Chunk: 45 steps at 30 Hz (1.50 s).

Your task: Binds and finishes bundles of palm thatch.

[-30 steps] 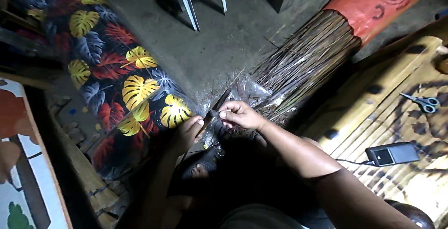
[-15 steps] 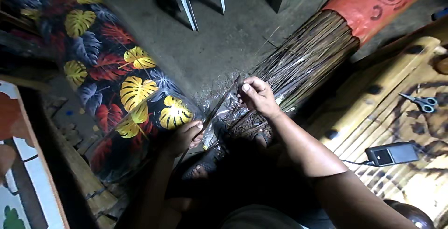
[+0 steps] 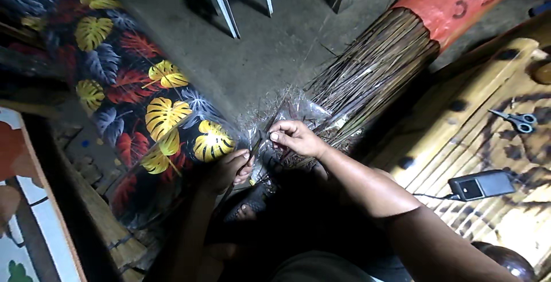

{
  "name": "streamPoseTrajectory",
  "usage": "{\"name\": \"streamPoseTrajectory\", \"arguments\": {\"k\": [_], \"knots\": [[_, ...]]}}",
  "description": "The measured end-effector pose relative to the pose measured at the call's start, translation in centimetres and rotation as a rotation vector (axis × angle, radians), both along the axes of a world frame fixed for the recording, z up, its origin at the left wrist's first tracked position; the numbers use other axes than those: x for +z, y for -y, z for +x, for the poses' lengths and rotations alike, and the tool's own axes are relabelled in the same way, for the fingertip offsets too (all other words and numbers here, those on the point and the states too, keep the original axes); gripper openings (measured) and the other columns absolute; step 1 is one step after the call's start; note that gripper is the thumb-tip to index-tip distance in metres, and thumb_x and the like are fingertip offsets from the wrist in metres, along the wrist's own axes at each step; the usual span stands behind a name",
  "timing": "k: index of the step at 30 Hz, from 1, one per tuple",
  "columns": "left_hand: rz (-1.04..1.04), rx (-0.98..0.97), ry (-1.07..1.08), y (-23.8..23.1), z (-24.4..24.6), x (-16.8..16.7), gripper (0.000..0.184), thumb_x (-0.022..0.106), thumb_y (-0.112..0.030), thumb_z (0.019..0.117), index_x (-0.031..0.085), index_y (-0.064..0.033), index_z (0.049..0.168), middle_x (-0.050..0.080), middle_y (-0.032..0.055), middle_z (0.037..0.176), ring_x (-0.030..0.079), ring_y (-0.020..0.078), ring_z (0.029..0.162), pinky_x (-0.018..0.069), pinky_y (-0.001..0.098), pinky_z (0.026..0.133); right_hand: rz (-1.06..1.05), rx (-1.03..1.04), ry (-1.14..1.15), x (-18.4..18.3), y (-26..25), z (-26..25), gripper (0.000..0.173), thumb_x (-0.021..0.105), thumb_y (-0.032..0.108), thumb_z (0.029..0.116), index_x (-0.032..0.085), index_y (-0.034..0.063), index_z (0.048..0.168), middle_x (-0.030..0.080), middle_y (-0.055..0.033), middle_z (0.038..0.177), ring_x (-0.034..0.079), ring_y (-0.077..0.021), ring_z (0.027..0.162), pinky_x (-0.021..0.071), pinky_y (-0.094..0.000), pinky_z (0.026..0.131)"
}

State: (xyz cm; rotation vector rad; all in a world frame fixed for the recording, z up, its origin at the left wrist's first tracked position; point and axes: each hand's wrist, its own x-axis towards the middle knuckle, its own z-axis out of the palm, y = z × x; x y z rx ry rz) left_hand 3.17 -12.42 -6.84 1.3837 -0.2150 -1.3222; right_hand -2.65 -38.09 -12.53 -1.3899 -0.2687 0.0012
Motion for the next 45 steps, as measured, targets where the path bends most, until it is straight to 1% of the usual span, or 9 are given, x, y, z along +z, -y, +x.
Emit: {"name": "streamPoseTrajectory", "arguments": {"k": [4, 8, 12, 16, 20, 23, 37, 40, 45], "knots": [[-0.015, -0.033, -0.068, -0.3, 0.2, 0.0, 0.03, 0.028, -0.023, 0.1062, 0.053, -0.0176, 0.091, 0.042, -0.0099, 0.063, 0.039, -0.0003, 0.047, 0.0349, 0.0139, 0.043, -0.121, -0.149, 0.098, 0.2, 0.8, 0.0, 0.021, 0.057, 0.017, 0.1036, 0.069, 0.0, 0.107, 0.066, -0.0046, 0.079, 0.061, -0.0087, 0.061, 0.0557, -0.0256, 0.056], [-0.029, -0.045, -0.083, -0.7, 0.3, -0.5, 0.029, 0.029, -0.023, 0.1066, 0.053, -0.0174, 0.092, 0.041, -0.0097, 0.064, 0.039, -0.0001, 0.046, 0.0348, 0.014, 0.042, -0.045, -0.257, 0.171, 0.0, 2.6, 1.1, 0.019, 0.055, 0.013, 0.1041, 0.066, -0.002, 0.11, 0.069, -0.0029, 0.089, 0.065, -0.0073, 0.072, 0.0585, -0.0274, 0.066], [0.001, -0.016, -0.052, -0.6, 0.3, -0.3, 0.031, 0.029, -0.024, 0.1076, 0.053, -0.0168, 0.092, 0.041, -0.0098, 0.063, 0.039, -0.0005, 0.047, 0.0349, 0.0136, 0.043, 0.083, -0.314, 0.104, 0.1, 3.5, 1.4, 0.02, 0.053, 0.016, 0.1055, 0.064, 0.0014, 0.112, 0.068, -0.0022, 0.085, 0.064, -0.0106, 0.067, 0.058, -0.0295, 0.061], [0.115, 0.026, 0.154, 0.1, -0.1, -0.2, 0.029, 0.032, -0.025, 0.1079, 0.055, -0.0139, 0.095, 0.046, -0.0078, 0.066, 0.042, 0.001, 0.05, 0.0372, 0.015, 0.046, 0.047, -0.162, -0.033, 0.9, 2.0, 0.2, 0.025, 0.053, 0.02, 0.1048, 0.065, 0.0009, 0.115, 0.066, -0.007, 0.075, 0.059, -0.0124, 0.055, 0.0535, -0.0268, 0.049], [0.21, 0.031, 0.357, 0.9, -0.5, -0.2, 0.028, 0.034, -0.026, 0.1085, 0.055, -0.0129, 0.095, 0.049, -0.0068, 0.066, 0.044, 0.0021, 0.051, 0.0379, 0.0164, 0.047, 0.03, 0.173, -0.18, 0.0, 0.0, 0.0, 0.026, 0.053, 0.022, 0.1059, 0.066, -0.0001, 0.103, 0.067, -0.0051, 0.069, 0.058, -0.0093, 0.051, 0.0492, -0.0241, 0.047], [0.23, 0.054, 0.386, 0.9, -0.6, -0.2, 0.028, 0.035, -0.027, 0.1086, 0.056, -0.0125, 0.095, 0.049, -0.0058, 0.066, 0.045, 0.0031, 0.051, 0.0392, 0.017, 0.048, 0.043, 0.229, -0.163, -0.4, -0.4, 0.1, 0.027, 0.052, 0.022, 0.1064, 0.065, -0.0003, 0.099, 0.066, -0.0036, 0.067, 0.058, -0.0077, 0.051, 0.0492, -0.0226, 0.048], [0.276, 0.057, 0.49, 0.8, -0.5, 0.4, 0.028, 0.036, -0.024, 0.1082, 0.057, -0.0104, 0.096, 0.049, -0.0053, 0.067, 0.046, 0.0039, 0.052, 0.0408, 0.019, 0.049, -0.113, -0.218, 0.006, -0.3, 0.6, 0.4, 0.02, 0.054, 0.019, 0.1051, 0.066, 0.0026, 0.104, 0.065, -0.0058, 0.076, 0.061, -0.0122, 0.058, 0.0557, -0.0282, 0.053], [0.297, 0.062, 0.477, 0.7, -0.5, 0.5, 0.028, 0.036, -0.024, 0.1085, 0.057, -0.0099, 0.097, 0.049, -0.0052, 0.066, 0.046, 0.004, 0.052, 0.0407, 0.0191, 0.049, -0.039, -0.309, 0.017, -1.0, 1.5, 1.5, 0.02, 0.053, 0.015, 0.1056, 0.065, -0.001, 0.107, 0.067, -0.0043, 0.082, 0.064, -0.0111, 0.065, 0.0582, -0.0298, 0.061], [0.256, 0.043, 0.332, 0.4, -0.5, 0.2, 0.027, 0.034, -0.025, 0.108, 0.056, -0.0127, 0.096, 0.047, -0.007, 0.066, 0.043, 0.0027, 0.051, 0.0383, 0.0177, 0.048, 0.123, -0.289, -0.075, -0.2, 2.6, 1.7, 0.025, 0.051, 0.017, 0.1062, 0.063, -0.0008, 0.118, 0.067, -0.0059, 0.082, 0.062, -0.013, 0.06, 0.0559, -0.0298, 0.055]]}}
